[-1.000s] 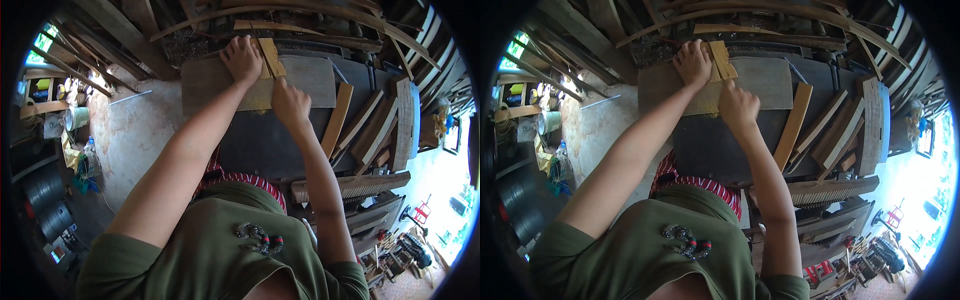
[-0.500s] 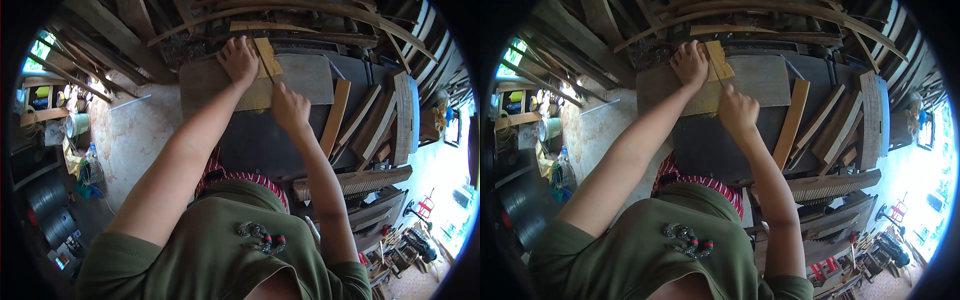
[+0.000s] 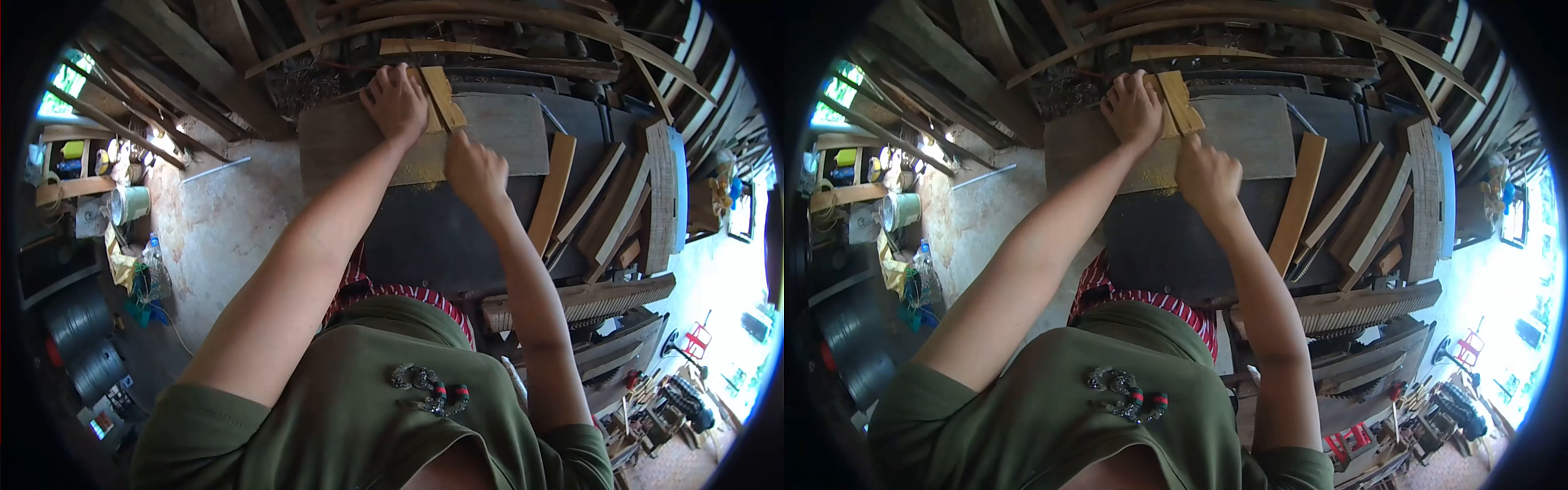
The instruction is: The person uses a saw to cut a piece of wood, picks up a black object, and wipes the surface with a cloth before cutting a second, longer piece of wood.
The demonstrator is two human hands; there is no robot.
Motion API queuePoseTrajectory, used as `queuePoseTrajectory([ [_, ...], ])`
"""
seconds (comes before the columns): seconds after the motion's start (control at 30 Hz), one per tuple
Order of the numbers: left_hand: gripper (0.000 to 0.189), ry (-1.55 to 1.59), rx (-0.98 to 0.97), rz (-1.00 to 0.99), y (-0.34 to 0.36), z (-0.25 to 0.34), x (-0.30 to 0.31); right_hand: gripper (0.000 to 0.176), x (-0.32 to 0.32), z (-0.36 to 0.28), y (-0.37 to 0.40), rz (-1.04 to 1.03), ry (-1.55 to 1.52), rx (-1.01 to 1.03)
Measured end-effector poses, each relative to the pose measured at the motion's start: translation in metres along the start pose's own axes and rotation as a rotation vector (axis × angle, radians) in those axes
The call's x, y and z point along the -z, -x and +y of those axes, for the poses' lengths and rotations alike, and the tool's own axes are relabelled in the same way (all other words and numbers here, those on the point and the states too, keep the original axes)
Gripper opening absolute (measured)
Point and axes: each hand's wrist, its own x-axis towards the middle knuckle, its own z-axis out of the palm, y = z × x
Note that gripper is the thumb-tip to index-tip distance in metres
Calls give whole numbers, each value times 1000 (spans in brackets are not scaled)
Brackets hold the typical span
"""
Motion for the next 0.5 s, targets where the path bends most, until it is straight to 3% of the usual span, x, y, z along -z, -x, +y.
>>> queuePoseTrajectory([
  [0.13,31,6,2,-7,-1,0,-1,15,10,5,20,-104,1,-63],
  [0.33,33,-19,-9,-4,-3,1,3,20,-1,-13,-62,-3,-35,9],
  [0.5,30,5,-40,16,-1,-3,-1,14,0,3,-4,-2,-4,28],
])
